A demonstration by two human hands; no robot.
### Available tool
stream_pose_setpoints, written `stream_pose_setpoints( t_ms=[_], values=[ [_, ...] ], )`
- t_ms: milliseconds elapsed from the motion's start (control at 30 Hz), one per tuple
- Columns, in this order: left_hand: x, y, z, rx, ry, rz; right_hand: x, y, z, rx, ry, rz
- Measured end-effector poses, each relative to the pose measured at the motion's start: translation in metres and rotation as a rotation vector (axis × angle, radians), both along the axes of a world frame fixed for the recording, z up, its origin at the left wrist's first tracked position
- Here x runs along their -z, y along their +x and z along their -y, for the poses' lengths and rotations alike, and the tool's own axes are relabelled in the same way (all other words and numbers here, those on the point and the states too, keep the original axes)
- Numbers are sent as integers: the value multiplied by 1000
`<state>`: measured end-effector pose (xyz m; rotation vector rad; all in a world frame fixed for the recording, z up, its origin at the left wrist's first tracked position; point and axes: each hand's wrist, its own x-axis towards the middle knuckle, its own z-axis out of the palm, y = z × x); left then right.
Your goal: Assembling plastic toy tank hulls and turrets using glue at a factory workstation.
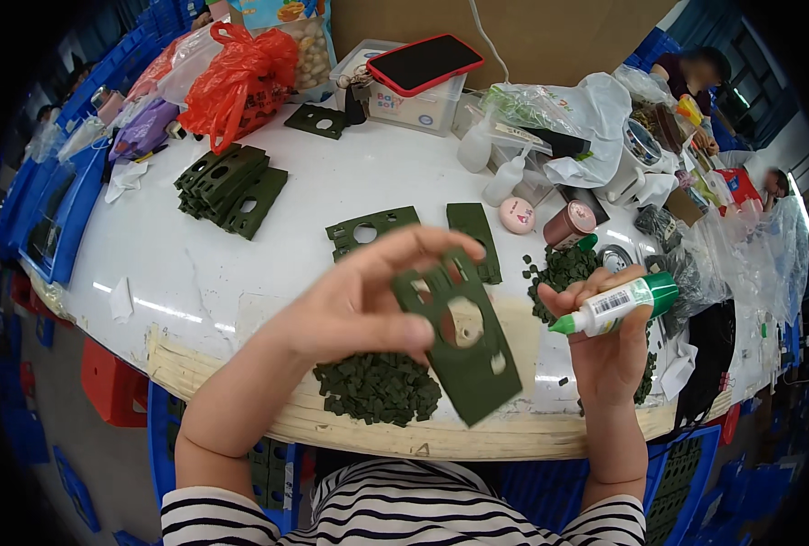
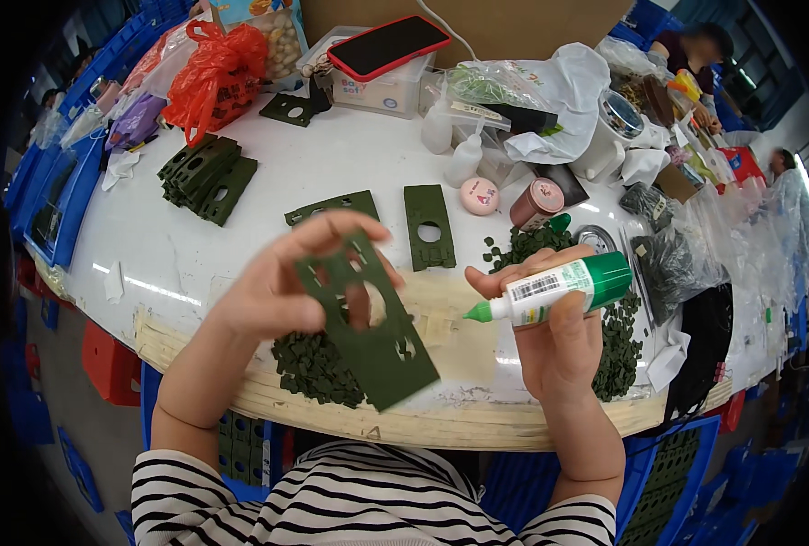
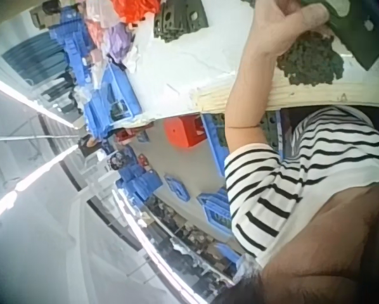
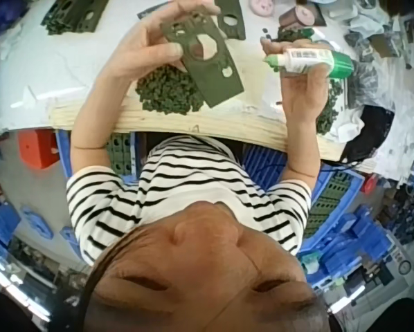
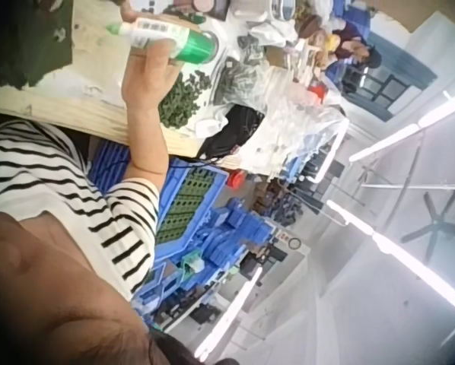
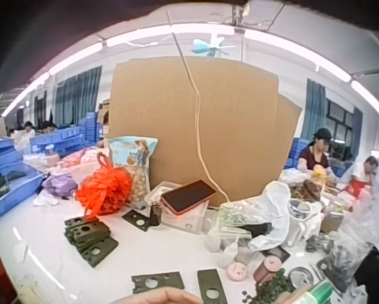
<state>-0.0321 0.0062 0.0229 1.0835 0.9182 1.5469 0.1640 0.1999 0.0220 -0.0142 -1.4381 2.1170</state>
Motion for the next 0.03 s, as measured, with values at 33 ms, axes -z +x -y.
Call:
stream_pose_setpoints(
  t_ms=[33],
  values=[
    [-1,0,2,-7,-4,-2,1,-2,1,-7,-4,-2]
  ],
)
